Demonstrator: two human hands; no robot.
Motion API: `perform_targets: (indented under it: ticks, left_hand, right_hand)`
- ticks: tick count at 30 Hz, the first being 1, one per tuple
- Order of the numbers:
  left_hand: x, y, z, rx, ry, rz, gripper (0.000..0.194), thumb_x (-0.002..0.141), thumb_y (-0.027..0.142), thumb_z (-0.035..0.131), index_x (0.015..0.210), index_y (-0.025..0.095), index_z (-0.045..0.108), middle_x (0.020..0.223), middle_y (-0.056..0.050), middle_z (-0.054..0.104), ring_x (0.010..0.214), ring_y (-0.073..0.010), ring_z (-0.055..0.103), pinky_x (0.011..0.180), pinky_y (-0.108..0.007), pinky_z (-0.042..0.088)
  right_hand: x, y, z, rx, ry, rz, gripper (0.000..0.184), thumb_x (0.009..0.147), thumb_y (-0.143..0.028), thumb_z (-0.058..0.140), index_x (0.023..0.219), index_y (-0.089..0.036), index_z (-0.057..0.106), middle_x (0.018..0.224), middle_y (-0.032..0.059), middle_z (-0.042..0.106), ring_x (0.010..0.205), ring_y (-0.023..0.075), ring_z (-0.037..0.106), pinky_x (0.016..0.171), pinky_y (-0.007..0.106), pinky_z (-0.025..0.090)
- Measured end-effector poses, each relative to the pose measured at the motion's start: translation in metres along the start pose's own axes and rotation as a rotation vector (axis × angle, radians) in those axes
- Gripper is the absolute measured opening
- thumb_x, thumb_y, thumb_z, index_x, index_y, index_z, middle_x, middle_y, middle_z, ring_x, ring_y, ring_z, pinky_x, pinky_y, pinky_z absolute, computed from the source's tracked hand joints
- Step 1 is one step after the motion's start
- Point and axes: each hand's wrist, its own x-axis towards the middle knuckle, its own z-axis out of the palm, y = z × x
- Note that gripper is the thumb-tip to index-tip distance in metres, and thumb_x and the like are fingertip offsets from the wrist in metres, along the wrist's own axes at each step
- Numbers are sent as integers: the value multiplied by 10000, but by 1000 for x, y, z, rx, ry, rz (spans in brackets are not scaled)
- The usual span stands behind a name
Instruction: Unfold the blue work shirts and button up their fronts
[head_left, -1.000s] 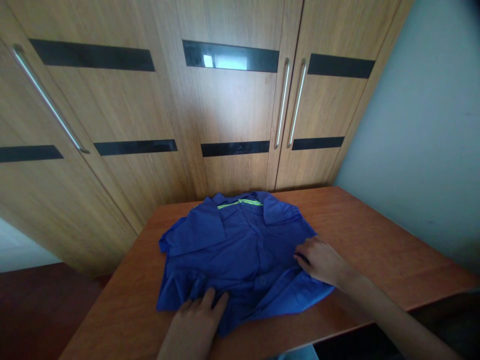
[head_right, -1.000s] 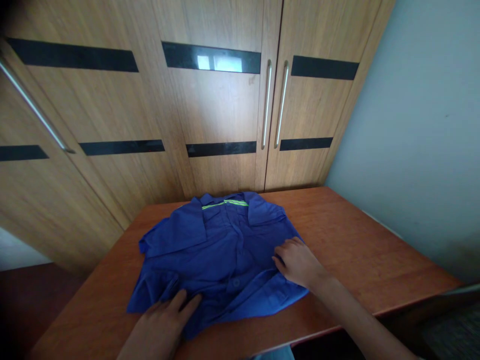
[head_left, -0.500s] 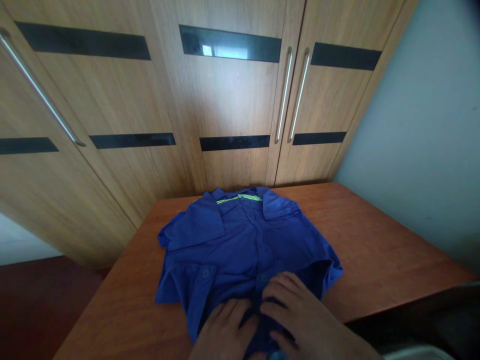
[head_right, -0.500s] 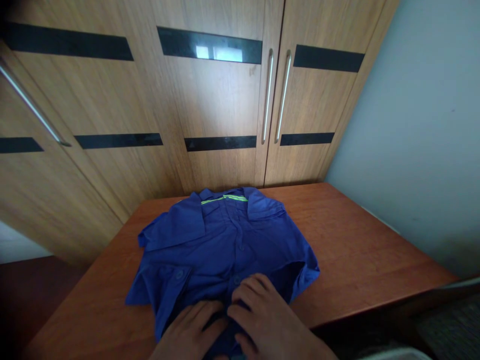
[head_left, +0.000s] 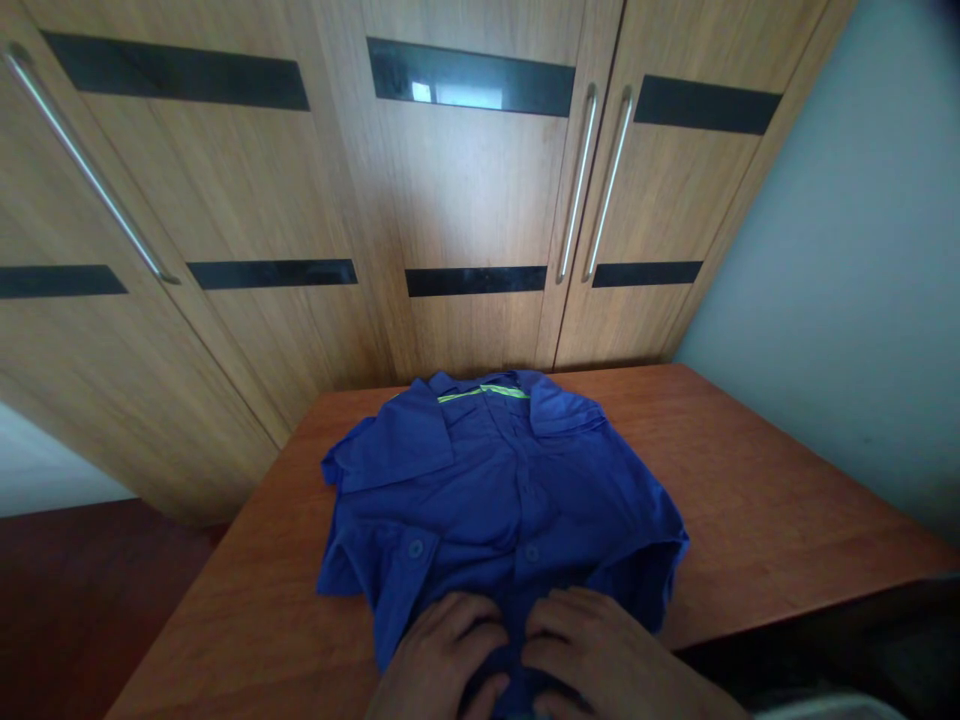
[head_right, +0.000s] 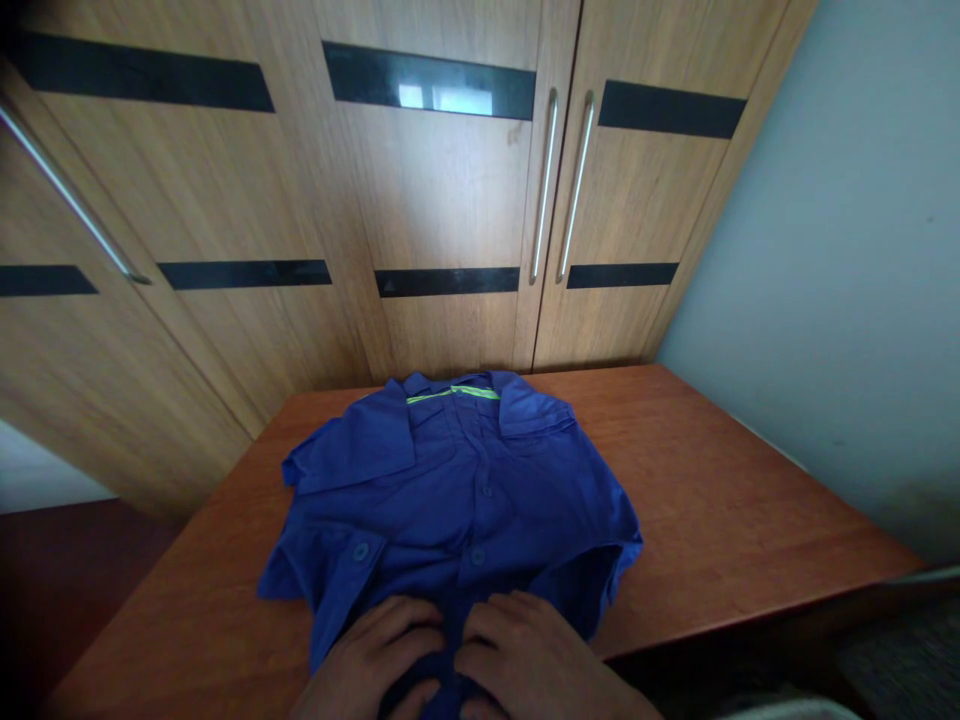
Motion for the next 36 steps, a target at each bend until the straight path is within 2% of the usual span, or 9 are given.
perform_targets:
  ticks: [3, 5, 9, 16, 20, 23, 25, 31, 36]
  left_hand:
    - [2, 0, -2, -17, -19, -2, 357, 698, 100, 676, 1027, 238, 651, 1057, -26, 658, 974, -192, 604, 863, -299, 506]
    - [3, 0, -3, -35, -18, -3, 353, 697, 107, 681, 1023, 239, 654, 1055, -23, 660, 975, -188, 604, 868, -294, 503]
    - [3, 0, -3, -89, -1, -35, 351, 717, 65, 634, 1016, 247, 656, 1051, -17, 657, 981, -172, 600, 886, -282, 488]
    - [12, -5, -3, -213, 59, -104, 263, 811, 61, 533, 959, 235, 661, 965, -11, 661, 945, -145, 596, 852, -253, 466]
    - [21, -10, -4, -246, 82, -131, 208, 849, 104, 513, 904, 226, 672, 893, -5, 670, 893, -141, 607, 814, -246, 465]
    - [23, -10, -6, -259, 84, -118, 182, 862, 139, 514, 908, 214, 674, 892, -15, 675, 887, -146, 611, 805, -244, 467]
    - [22, -8, -8, -267, 79, -100, 164, 862, 156, 532, 921, 214, 673, 901, -16, 674, 896, -144, 610, 811, -242, 466]
    - [8, 1, -9, -271, 94, -6, 143, 802, 206, 658, 945, 214, 651, 1000, -33, 655, 966, -160, 587, 851, -263, 462]
    - [8, 5, -1, -200, 144, -20, 192, 808, 149, 638, 988, 218, 645, 979, -36, 666, 947, -173, 592, 847, -290, 472]
  right_hand:
    - [2, 0, 0, -13, -18, 13, 119, 906, -287, 562, 955, -242, 660, 991, 1, 641, 910, 144, 579, 821, 245, 430]
    - [2, 1, 1, -26, -13, 18, 115, 893, -310, 588, 949, -244, 663, 994, -2, 644, 911, 147, 583, 823, 249, 431]
    - [-2, 4, 4, -9, -6, -15, 247, 831, -419, 655, 1020, -260, 658, 1037, 5, 641, 939, 165, 585, 847, 263, 433]
    - [-6, 11, 0, 139, -47, 41, 337, 752, -359, 741, 1070, -285, 654, 1088, -10, 629, 996, 162, 582, 890, 256, 413]
    - [-5, 14, -3, 184, -48, 60, 125, 831, -235, 630, 942, -256, 683, 988, -22, 645, 911, 126, 598, 835, 226, 415]
    - [-3, 14, -8, 205, -50, 57, 149, 840, -137, 550, 838, -223, 672, 860, -20, 643, 816, 116, 600, 752, 210, 417]
    - [-1, 13, -11, 247, -9, 71, 152, 819, -108, 541, 837, -212, 650, 840, -20, 631, 788, 109, 593, 712, 199, 413]
    - [6, 10, -11, 350, 257, 228, 177, 761, -48, 513, 827, -199, 577, 799, -28, 594, 739, 104, 561, 680, 199, 411]
    - [8, 8, -8, 384, 324, 287, 148, 803, -80, 503, 837, -201, 581, 791, -23, 619, 751, 114, 586, 697, 208, 428]
